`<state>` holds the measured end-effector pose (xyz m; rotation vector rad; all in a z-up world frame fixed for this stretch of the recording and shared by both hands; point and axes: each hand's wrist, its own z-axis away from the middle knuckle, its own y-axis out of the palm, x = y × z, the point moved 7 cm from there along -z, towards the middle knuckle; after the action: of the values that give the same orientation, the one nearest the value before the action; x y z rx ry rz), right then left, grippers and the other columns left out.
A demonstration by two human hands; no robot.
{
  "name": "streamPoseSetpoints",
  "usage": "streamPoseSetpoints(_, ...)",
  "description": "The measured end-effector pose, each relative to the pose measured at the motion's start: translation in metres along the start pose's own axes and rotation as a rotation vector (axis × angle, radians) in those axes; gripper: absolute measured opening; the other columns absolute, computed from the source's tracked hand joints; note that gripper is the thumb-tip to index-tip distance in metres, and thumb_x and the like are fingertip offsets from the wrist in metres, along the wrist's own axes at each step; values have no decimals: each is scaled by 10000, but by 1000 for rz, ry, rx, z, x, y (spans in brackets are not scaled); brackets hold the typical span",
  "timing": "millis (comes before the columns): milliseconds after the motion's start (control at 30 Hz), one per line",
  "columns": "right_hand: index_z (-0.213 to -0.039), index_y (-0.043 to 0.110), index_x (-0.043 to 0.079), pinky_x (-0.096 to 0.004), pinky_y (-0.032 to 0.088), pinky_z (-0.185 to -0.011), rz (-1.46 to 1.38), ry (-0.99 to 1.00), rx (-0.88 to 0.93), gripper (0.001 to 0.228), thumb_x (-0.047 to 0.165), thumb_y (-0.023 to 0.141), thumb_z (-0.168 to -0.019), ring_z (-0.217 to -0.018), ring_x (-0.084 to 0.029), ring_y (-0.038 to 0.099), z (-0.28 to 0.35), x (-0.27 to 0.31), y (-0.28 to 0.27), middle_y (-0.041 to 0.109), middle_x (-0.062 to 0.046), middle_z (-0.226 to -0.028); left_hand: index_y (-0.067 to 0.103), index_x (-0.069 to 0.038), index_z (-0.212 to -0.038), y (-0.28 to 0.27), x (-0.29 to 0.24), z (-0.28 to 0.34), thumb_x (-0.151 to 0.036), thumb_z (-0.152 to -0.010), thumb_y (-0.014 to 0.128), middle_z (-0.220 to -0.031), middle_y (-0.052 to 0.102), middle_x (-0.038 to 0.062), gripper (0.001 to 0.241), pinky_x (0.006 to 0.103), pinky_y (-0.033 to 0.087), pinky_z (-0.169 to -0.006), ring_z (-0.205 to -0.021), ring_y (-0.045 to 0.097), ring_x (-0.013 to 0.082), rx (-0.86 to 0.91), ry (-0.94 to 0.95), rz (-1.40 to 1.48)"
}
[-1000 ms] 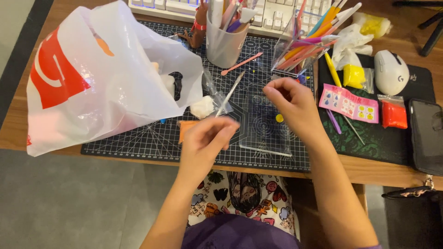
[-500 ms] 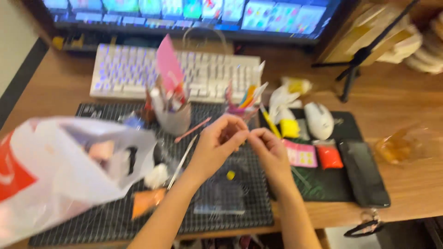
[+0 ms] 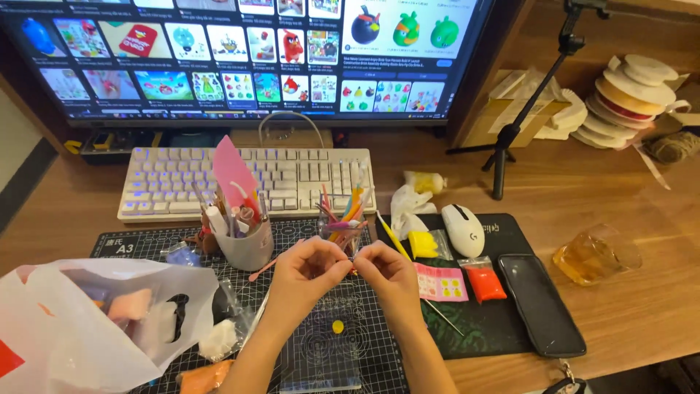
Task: Using a needle tool to add texture and detail to a small yellow clay piece.
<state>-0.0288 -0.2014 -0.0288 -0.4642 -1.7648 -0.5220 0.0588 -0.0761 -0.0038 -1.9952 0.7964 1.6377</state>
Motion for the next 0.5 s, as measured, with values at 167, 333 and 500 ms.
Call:
streamPoseSetpoints(167,-809,670,76,-254,423,-659,-43,23,-31,80,128,688,-866,-700,-98,507,-1,-7,-5,596,5,-751,726,-115,-817,0,9,0,-135,-830,744,-664,611,-16,30,233,417,-534,-573,491,78,-5,-3,17)
streamPoseSetpoints(333,-894,723,37,-248,370,-559,-88,55,-107,92,105,661,-889,-580,-103,422,-3,-16,-17,566,-7,-692,750,-75,-902,1,14,-4,-177,-880,654,-685,644,9,142,262,481,-584,-602,552,116,11,-27,24)
streamPoseSetpoints(500,-858,722,40,-232,391,-558,-129,39,-152,38,73,707,-846,-575,-99,438,-2,-22,-23,622,-13,-722,732,-71,-861,-3,14,-4,-214,-903,631,-616,599,14,180,252,474,-589,-571,538,104,13,46,36)
